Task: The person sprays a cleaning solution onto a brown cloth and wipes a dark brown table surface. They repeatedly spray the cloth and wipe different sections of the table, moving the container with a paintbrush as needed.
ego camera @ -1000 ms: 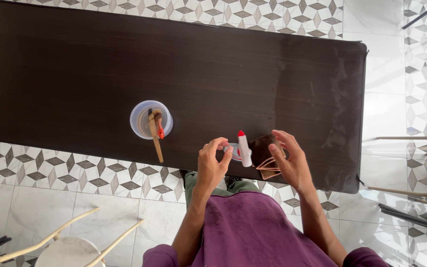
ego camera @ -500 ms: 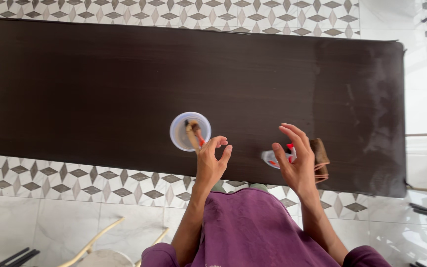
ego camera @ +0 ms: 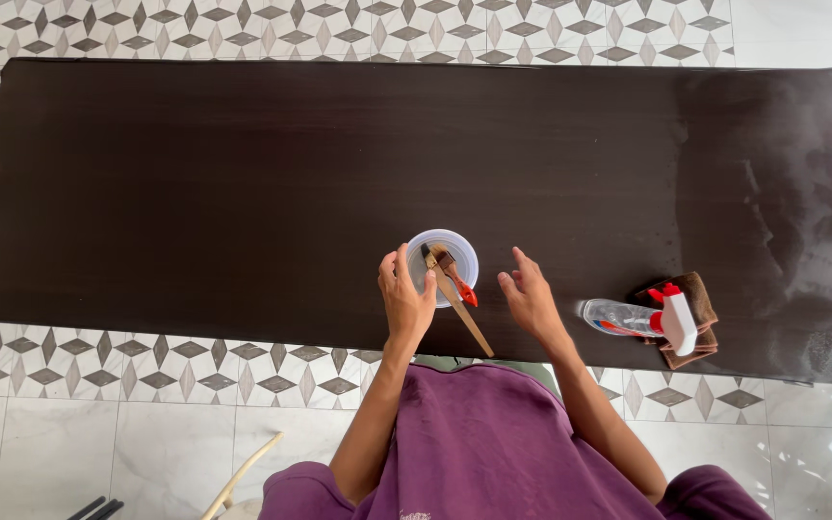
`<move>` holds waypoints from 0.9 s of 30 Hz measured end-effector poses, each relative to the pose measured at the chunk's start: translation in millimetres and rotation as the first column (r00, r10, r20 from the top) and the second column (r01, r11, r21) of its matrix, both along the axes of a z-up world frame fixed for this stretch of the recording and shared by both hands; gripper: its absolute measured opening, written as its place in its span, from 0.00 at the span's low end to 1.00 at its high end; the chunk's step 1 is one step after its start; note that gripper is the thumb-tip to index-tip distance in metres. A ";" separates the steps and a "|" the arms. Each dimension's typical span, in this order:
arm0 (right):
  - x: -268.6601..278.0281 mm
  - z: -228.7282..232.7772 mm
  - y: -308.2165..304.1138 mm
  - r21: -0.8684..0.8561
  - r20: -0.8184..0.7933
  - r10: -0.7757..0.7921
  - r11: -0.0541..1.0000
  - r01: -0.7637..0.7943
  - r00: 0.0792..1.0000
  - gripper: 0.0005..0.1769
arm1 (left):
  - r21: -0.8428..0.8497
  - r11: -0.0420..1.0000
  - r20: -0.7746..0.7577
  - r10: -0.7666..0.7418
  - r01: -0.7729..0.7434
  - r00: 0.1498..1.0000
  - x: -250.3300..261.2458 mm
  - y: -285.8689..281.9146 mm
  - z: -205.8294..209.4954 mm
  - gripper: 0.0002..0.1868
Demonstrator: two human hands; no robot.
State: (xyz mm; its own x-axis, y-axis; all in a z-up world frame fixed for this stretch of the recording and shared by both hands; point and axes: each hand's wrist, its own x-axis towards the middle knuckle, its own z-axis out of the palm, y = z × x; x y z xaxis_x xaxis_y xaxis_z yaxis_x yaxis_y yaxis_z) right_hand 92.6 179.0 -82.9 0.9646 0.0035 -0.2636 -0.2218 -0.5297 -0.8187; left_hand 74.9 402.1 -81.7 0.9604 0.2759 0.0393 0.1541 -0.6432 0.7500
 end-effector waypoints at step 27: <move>14.7 -28.5 44.0 0.210 -0.354 0.068 0.978 0.009 0.933 0.25 | -0.185 0.979 -0.282 0.034 -0.090 0.959 11.3 23.1 -75.8 0.21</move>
